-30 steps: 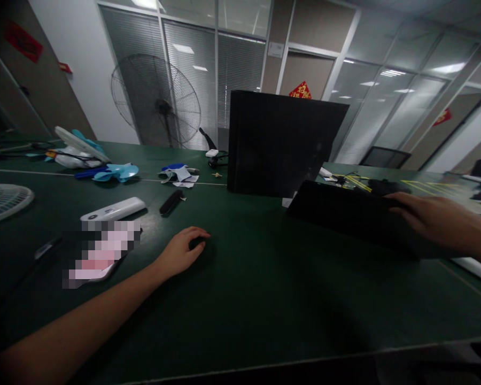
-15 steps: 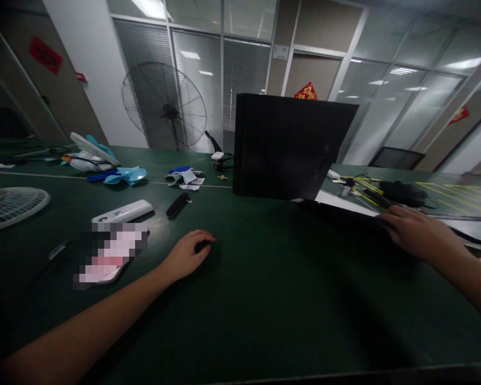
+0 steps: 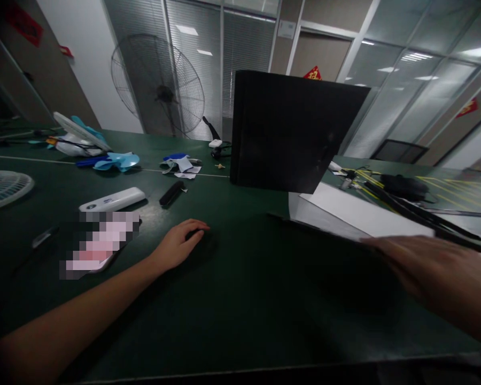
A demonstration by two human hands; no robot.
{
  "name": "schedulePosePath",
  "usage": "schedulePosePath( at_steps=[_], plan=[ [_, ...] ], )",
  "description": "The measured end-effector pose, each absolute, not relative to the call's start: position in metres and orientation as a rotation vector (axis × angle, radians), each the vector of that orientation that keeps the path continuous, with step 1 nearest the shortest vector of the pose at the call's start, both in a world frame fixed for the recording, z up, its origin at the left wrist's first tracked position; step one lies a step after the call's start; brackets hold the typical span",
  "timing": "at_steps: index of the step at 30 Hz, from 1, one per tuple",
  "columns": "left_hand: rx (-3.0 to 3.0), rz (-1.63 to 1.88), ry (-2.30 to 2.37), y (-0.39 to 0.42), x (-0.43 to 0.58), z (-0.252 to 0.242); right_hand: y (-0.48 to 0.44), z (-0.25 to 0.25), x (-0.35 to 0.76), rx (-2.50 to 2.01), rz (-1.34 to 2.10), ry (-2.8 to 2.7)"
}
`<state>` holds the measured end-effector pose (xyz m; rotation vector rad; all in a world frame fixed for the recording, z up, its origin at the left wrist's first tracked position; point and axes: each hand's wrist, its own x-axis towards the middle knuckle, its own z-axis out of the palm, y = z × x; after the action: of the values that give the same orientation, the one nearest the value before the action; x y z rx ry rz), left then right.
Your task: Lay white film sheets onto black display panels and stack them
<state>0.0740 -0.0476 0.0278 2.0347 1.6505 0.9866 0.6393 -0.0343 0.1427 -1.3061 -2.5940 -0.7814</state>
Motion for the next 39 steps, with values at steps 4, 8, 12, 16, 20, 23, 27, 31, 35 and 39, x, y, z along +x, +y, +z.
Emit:
schedulePosePath(
  at_steps=[4, 8, 12, 16, 20, 23, 27, 31, 35, 39],
  plan=[
    [1.828, 1.086, 1.686, -0.047, 0.071, 0.029, -0.106, 0.126, 0.552, -0.781, -0.639, -2.795],
    [1.663, 1.093, 1.693, -0.043, 0.068, 0.026, -0.146, 0.114, 0.471, -0.493, -0.46, -2.792],
    [1.785, 0.896, 1.8, -0.035, 0.052, 0.024, -0.152, 0.086, 0.426, -0.421, -0.451, -2.809],
    [1.938, 0.682, 1.933, -0.028, 0.026, 0.022, -0.134, 0.049, 0.402, -0.373, -0.375, -2.821],
    [2.123, 0.486, 2.092, -0.023, 0.011, 0.012, -0.104, 0.041, 0.389, -0.291, 0.046, -2.998],
    [2.194, 0.379, 2.121, -0.021, 0.009, 0.004, -0.085, 0.048, 0.385, -0.306, 0.391, -3.039],
    [2.182, 0.287, 2.141, -0.022, 0.009, 0.005, -0.072, 0.053, 0.384, -0.286, 0.6, -3.026],
    [2.201, 0.204, 2.146, -0.027, 0.007, 0.011, -0.066, 0.056, 0.384, -0.47, 0.577, -3.05],
    [2.251, 0.147, 2.124, -0.034, 0.004, 0.02, -0.059, 0.059, 0.384, -0.63, 0.59, -3.051],
    [2.294, 0.2, 2.179, -0.036, 0.008, 0.032, -0.061, 0.058, 0.384, -0.61, 0.59, -3.045]
  ],
)
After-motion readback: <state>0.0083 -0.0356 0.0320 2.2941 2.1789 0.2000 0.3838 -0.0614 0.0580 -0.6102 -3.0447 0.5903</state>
